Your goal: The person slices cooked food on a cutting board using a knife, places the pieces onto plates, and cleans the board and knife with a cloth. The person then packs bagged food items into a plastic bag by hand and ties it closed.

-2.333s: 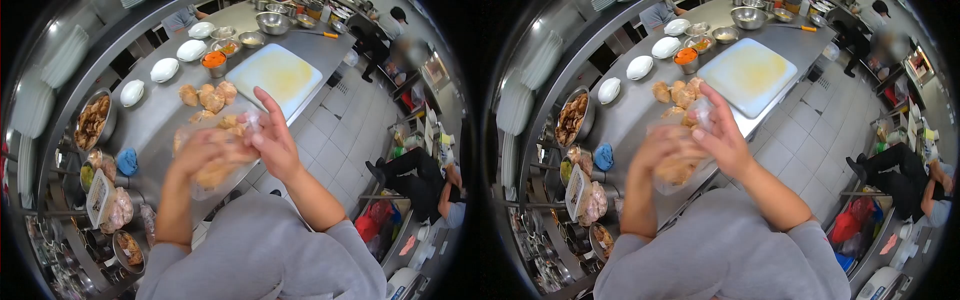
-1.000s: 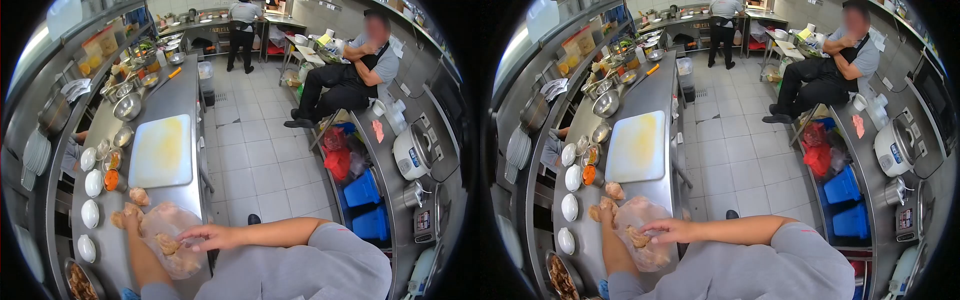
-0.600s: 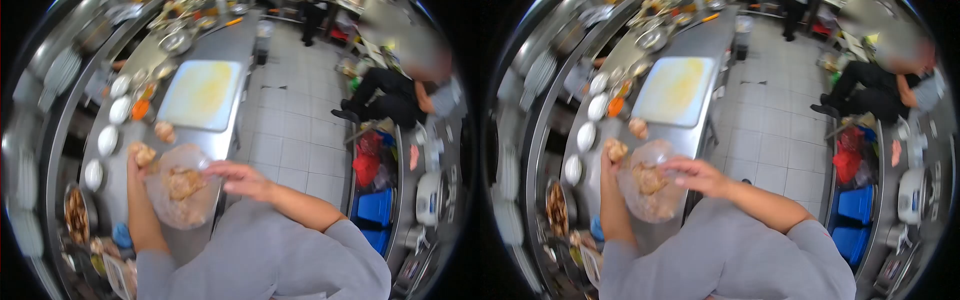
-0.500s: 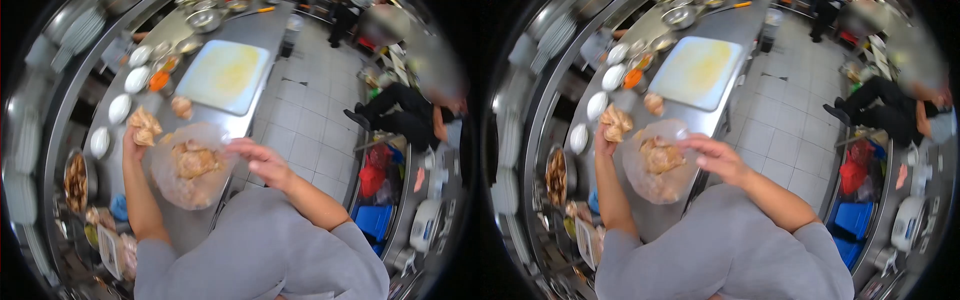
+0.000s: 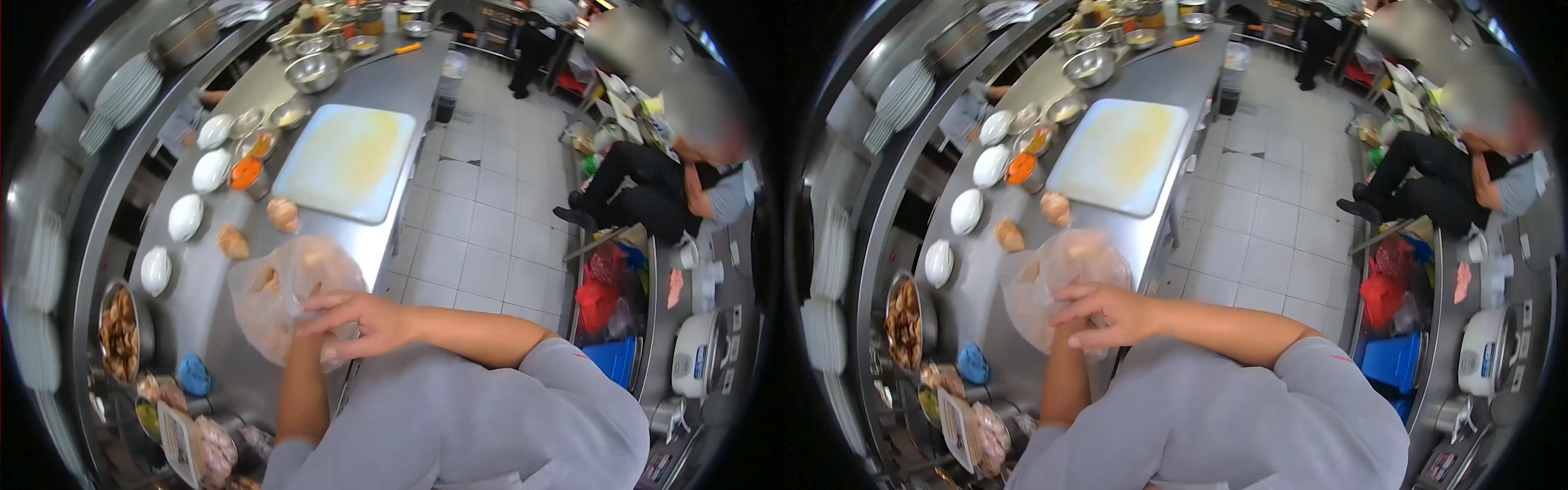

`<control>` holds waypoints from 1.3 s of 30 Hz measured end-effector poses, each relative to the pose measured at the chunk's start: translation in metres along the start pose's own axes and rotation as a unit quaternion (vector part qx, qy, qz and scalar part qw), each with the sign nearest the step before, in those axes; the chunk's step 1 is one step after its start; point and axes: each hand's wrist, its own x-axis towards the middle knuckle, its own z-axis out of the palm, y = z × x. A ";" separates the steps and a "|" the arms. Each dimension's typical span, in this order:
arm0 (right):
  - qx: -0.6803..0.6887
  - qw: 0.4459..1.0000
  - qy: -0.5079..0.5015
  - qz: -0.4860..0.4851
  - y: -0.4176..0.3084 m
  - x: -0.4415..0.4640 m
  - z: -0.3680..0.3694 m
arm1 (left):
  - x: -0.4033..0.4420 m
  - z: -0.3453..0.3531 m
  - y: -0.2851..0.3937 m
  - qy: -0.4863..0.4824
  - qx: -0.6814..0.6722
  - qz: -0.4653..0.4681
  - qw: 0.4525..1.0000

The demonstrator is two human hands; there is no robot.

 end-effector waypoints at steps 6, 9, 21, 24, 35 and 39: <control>0.175 0.815 0.484 0.265 0.113 -0.139 -0.059 | -0.009 0.004 -0.008 0.034 0.057 0.004 0.998; -0.208 0.645 -0.004 0.735 0.128 -0.332 -0.066 | -0.016 0.003 -0.008 0.041 0.069 0.005 0.997; -0.331 0.755 0.109 0.556 0.063 -0.213 -0.026 | -0.007 0.010 -0.007 0.026 0.084 0.014 0.996; -0.190 0.931 0.193 0.244 0.046 -0.117 -0.001 | -0.006 0.007 -0.004 0.024 0.074 0.028 0.997; -0.198 0.961 0.175 0.076 0.072 0.015 0.035 | -0.071 -0.135 -0.127 0.337 -0.310 -0.073 0.886; 0.204 0.936 0.237 0.158 -0.031 0.057 0.039 | -0.057 -0.085 -0.233 0.115 0.099 -0.134 0.979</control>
